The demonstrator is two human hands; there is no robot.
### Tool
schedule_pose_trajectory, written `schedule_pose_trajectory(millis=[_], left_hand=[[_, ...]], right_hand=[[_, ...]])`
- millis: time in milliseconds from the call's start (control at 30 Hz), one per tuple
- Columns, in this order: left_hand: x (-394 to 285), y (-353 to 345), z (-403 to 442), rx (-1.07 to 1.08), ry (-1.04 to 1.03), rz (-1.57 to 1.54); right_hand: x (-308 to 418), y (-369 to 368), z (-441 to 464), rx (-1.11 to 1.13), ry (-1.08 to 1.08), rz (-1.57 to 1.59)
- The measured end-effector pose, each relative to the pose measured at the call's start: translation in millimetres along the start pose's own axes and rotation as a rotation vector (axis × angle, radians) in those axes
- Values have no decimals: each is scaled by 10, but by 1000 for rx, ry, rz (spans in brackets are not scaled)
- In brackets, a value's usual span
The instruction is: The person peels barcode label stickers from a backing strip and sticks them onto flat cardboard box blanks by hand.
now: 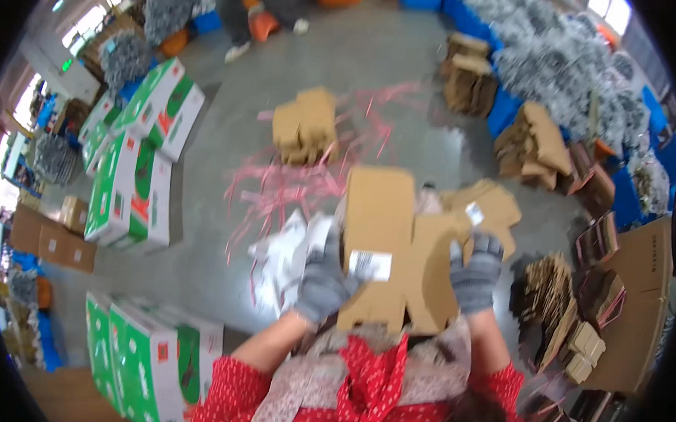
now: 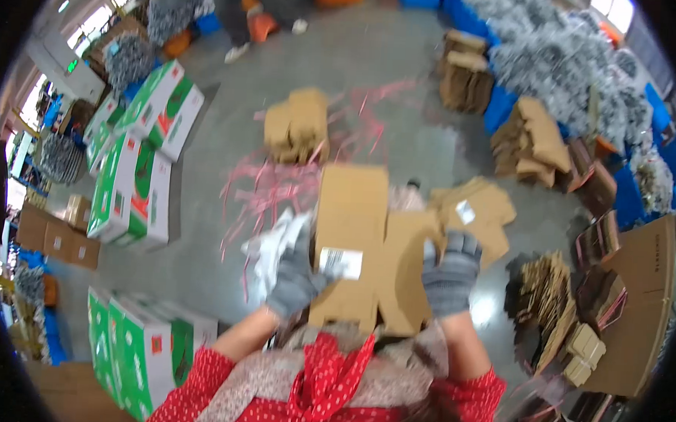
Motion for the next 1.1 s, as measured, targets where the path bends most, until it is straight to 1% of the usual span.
schedule_pose_trajectory(millis=[67, 133, 167, 233, 267, 300, 367, 400, 433, 467, 500, 533, 600, 633, 667, 700, 767, 800, 833, 867, 900, 933, 967, 1000, 1033, 1100], left_hand=[[25, -207, 0, 138, 106, 53], [-150, -142, 56, 216, 247, 95], [-239, -96, 102, 199, 214, 91], [-329, -23, 118, 195, 283, 112], [-329, -20, 116, 196, 326, 122], [-278, -63, 127, 191, 317, 118], [-61, -197, 201, 5, 233, 57], [46, -236, 239, -86, 192, 27], [158, -246, 284, -90, 186, 25], [269, -198, 330, -161, 161, -207], [374, -129, 365, -229, 133, -439], [423, -19, 396, -232, 127, -443], [452, 267, 459, -227, 53, -295], [441, 375, 483, -225, 18, -221], [431, 456, 503, -232, 12, -226], [413, 537, 529, -270, -8, -250], [332, 661, 584, -347, -46, -298], [258, 702, 625, -353, -49, -302], [153, 749, 670, -373, -98, -316], [38, 799, 718, -390, -147, -324], [-74, 851, 759, -404, -196, -331], [-212, 864, 801, -400, -195, -326], [-388, 841, 848, -368, -210, -361], [-558, 833, 891, -338, -227, -399], [-748, 888, 897, -336, -230, -395], [-1131, 1057, 820, -220, -178, -515]], right_hand=[[-233, 32, -113, 348, -137, 9], [-298, -11, -188, 611, -204, 121], [-295, 5, -196, 575, -204, 110], [-215, 70, -226, 325, -51, 87], [-214, 37, -264, 312, -50, 80], [-235, -48, -310, 221, -165, 382], [-294, -222, -353, 27, -386, 988], [-368, -233, -339, 22, -382, 986], [-521, -221, -337, -13, -474, 992], [-698, -217, -341, -48, -565, 997], [-925, -269, -367, -203, -661, 1003], [-1222, -381, -420, -359, -754, 1005], [-2064, -777, -735, -459, -850, 926], [-2362, -902, -887, -472, -924, 872], [-2574, -1008, -1017, -484, -996, 817], [-2738, -1158, -1127, -491, -986, 820], [-3009, -1411, -1304, -350, -843, 299], [-3069, -1449, -1301, -276, -761, 41], [-2680, -993, -805, -278, -756, 42], [-1850, -801, -397, -247, -534, 381], [-1154, -443, 43, -121, -598, 852], [-645, -398, 241, -146, -408, 1058], [-250, -460, 361, -52, -215, 1096], [-22, -764, 333, 238, -369, 1097], [623, -250, 580, -58, 77, 1120], [1034, -269, 745, -133, 195, 1163]])
Point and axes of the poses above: each hand's wrist, its own z-axis towards the middle knuckle, its own y-axis out of the back of the hand, x = y × z, the point moved 2 cm from there along z, towards the middle knuckle, and after that the axes turned 12 degrees about y, right-handed, at the moved point
